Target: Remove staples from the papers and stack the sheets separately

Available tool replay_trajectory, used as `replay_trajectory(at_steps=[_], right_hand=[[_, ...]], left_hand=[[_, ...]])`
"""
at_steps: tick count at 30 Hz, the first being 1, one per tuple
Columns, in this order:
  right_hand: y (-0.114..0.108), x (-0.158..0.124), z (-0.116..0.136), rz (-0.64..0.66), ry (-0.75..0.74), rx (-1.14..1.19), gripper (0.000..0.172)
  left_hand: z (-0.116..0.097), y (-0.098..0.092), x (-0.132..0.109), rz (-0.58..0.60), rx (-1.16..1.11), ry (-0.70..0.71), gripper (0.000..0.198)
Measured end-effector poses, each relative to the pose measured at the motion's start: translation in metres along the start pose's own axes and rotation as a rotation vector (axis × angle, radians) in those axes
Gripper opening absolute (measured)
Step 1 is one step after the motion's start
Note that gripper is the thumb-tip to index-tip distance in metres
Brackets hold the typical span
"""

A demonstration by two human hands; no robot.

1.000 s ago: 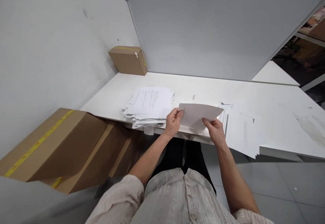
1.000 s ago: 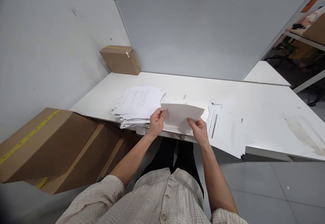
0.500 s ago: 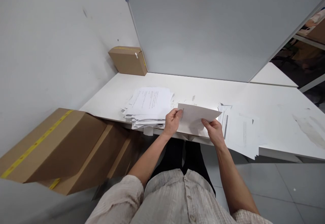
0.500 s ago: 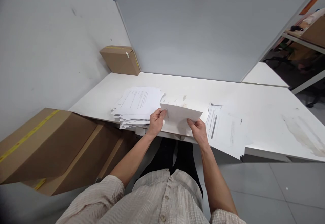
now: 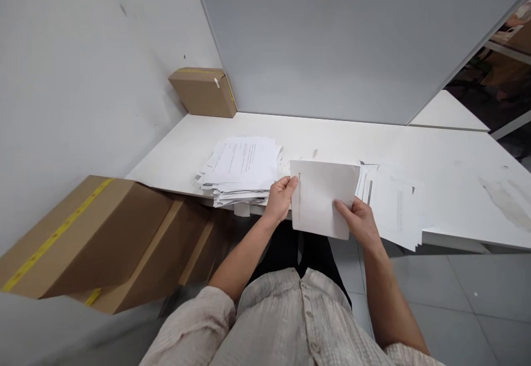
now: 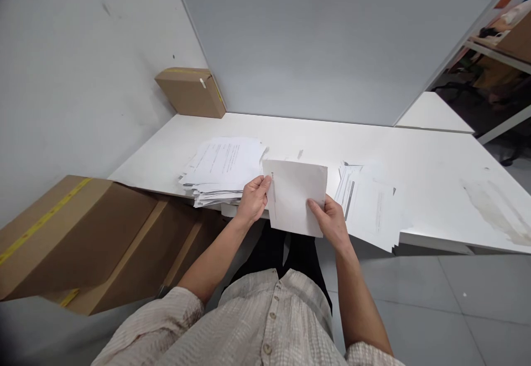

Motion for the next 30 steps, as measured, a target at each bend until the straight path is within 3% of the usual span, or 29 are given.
replay_trajectory(at_steps=[5,9,11,16,19,22,30], right_hand=[[-0.002,-0.021,-0.045,0.037,0.197,0.069,0.033],[0.004,-0.04,-0.082,0.085,0.318,0.243,0.035],[0.004,-0.048,-0.095,0.079,0.362,0.309,0.036],[-0.007,-0.058,-0.108,-0.002,0.417,0.355,0.038],[-0.015,-0.057,-0.108,-0.043,0.421,0.34,0.042],[-0.019,-0.055,-0.107,-0.06,0.44,0.301,0.044],[-0.025,-0.044,-0.091,-0.119,0.426,0.184,0.034]], left_hand=[[0.048,-0.009,-0.008,0.051,0.161,-0.215,0.042],[0.092,-0.011,-0.02,0.187,0.363,-0.445,0.043],[0.099,-0.01,-0.023,0.246,0.524,-0.495,0.043],[0.059,0.0,-0.01,0.209,0.967,-0.237,0.043],[0.043,0.009,0.002,0.172,1.093,-0.077,0.031],[0.042,0.013,0.015,0.155,1.121,0.033,0.022],[0.053,0.028,0.029,0.251,1.221,0.125,0.039]])
Point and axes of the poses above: each hand's wrist, its own x-axis towards the middle knuckle, its own y-axis out of the palm, z = x × y, the point moved 10 cm from there along x, towards the middle knuckle, and after that the axes turned 14 degrees about z, right-handed, at the moved point
